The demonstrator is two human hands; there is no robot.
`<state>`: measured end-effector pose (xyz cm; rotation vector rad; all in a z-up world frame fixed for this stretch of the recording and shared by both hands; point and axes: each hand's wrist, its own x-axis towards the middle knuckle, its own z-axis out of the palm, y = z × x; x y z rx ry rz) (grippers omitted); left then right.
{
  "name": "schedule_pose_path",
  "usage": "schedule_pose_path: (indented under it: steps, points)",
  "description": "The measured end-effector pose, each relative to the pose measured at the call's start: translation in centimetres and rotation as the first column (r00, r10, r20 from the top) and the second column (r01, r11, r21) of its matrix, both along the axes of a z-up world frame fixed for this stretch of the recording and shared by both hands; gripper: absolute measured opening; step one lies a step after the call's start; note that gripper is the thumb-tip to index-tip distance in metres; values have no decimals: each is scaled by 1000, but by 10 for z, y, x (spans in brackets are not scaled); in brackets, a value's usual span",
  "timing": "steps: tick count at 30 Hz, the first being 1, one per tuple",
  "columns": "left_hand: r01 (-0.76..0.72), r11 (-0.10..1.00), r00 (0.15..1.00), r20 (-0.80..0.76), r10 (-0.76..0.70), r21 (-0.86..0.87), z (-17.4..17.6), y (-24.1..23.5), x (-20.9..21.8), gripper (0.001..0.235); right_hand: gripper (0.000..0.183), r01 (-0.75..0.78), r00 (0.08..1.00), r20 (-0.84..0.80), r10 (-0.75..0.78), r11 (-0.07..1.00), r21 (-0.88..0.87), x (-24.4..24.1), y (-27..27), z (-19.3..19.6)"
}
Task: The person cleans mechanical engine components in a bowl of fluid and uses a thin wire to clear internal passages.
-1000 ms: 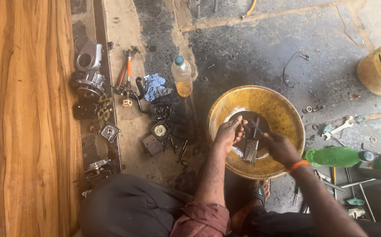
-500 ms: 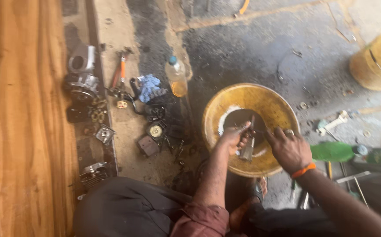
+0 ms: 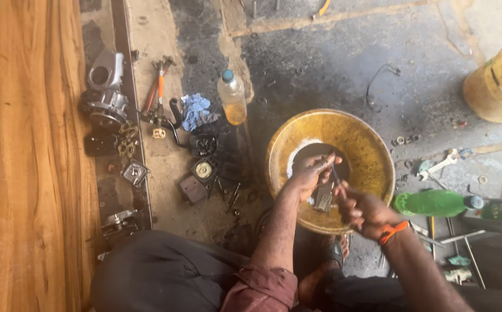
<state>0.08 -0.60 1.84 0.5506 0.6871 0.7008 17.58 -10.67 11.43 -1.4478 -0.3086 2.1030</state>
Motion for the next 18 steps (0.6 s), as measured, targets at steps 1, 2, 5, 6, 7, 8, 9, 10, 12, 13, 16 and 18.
schedule_pose_path:
  steps: [1,2,5,6,7,8,9,10,12,13,16,18]
  points:
    - [-6,1000,999,-39,6,9,-1,1,1,25,30,-99,984,152,89,993,59,-6,3,6]
    - [-12,1000,997,-81,12,10,-6,-3,0,23,30,-257,909,362,207,961,97,-12,4,13]
    - [-77,989,917,-398,22,-123,-25,-9,10,23,31,-726,-31,908,418,615,-308,-28,13,38]
    - [-85,988,912,-411,24,-131,-32,-15,15,18,33,-644,-330,835,440,541,-540,-29,9,44]
    - [-92,986,906,-423,25,-139,-37,-21,19,17,32,-701,-420,849,322,479,-528,-26,5,48]
    - [-104,985,900,-435,34,-138,-38,-20,21,21,35,-750,-492,851,182,407,-521,-17,7,51]
    - [-78,976,919,-393,-9,-204,-37,-21,22,25,40,-788,-542,840,33,327,-522,-9,9,50]
    - [-52,962,937,-347,-45,-267,-35,-21,21,31,50,-812,-559,822,-113,278,-514,-1,11,46]
    - [5,935,970,-226,-90,-354,-32,-16,19,35,71,-842,-533,749,-393,166,-513,13,12,34]
    - [35,925,983,-153,-99,-378,-30,-11,16,33,72,-859,-503,733,-458,175,-481,16,10,26]
    - [63,939,998,-8,-70,-337,-15,-2,5,20,60,-849,-482,821,-305,393,-352,15,10,13]
    - [43,958,998,46,-31,-283,-4,-1,-2,20,55,-646,-301,948,101,710,-280,0,3,3]
